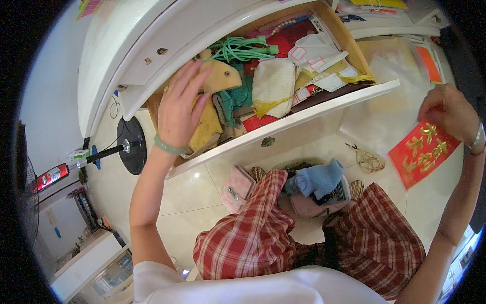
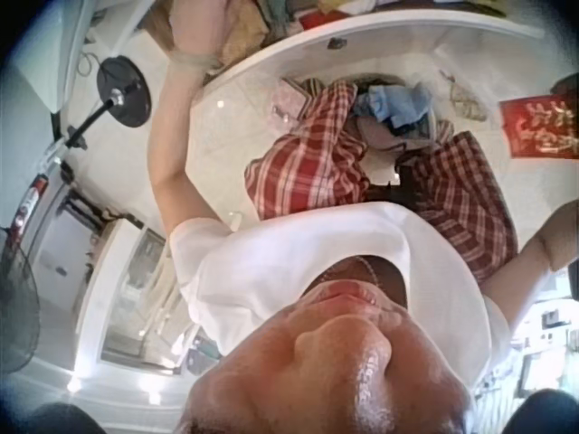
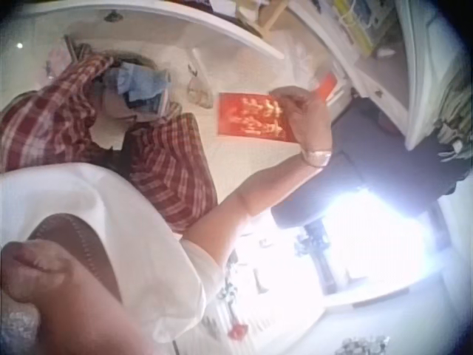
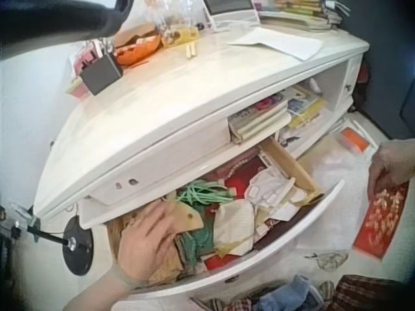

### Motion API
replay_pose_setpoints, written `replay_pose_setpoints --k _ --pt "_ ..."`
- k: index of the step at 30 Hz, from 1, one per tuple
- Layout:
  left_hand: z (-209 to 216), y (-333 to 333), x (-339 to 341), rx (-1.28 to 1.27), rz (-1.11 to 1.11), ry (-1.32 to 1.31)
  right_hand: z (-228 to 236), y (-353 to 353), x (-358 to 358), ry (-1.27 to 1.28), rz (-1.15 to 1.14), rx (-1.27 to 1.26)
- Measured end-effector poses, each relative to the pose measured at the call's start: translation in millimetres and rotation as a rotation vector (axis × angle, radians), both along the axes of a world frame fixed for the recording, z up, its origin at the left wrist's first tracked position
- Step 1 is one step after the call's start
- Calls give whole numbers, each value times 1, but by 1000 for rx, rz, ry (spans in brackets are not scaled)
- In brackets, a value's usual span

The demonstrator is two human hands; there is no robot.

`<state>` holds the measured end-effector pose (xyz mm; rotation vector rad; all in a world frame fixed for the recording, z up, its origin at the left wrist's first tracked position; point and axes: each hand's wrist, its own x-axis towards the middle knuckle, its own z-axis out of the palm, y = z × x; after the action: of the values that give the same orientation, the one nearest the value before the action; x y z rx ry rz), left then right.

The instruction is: The person organizes a cluttered drawer by removing various items, including a wallet, pouches, and red envelopes. They inspect the contents of the red envelopes, placing some money into a pouch, and then return the items to the drawer.

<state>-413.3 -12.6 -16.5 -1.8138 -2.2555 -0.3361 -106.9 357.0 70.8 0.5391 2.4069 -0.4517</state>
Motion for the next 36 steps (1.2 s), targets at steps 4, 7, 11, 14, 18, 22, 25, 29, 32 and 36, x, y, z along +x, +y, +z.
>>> replay_pose_setpoints --k 4,7,11,14,18,22,25,29,32,36 --pt "-17 24 3 -221 274 -2 -20 14 21 155 24 418" --pt "-16 23 -6 -382 353 -249 -16 -9 -10 436 -42 151" --pt "-4 -7 -9 -171 231 -388 -26 -54 -74 616 51 -327" --pt "2 -29 -4 -87 195 -369 -58 -81 -111 866 266 -301" --pt "22 -58 -2 -187 328 -457 -109 -106 -169 1010 343 -121" --pt "23 -84 -13 -269 361 -296 -138 -124 -221 915 385 152" --pt "25 -85 -13 -293 339 -339 -146 -125 -245 670 360 252" --pt "21 -77 -7 -158 342 -664 -134 -116 -239 763 279 45" --pt "16 -78 -16 -230 307 -777 -129 -91 -215 943 308 -84" --pt "20 -74 -11 -352 261 -496 -100 -93 -171 793 379 -295"
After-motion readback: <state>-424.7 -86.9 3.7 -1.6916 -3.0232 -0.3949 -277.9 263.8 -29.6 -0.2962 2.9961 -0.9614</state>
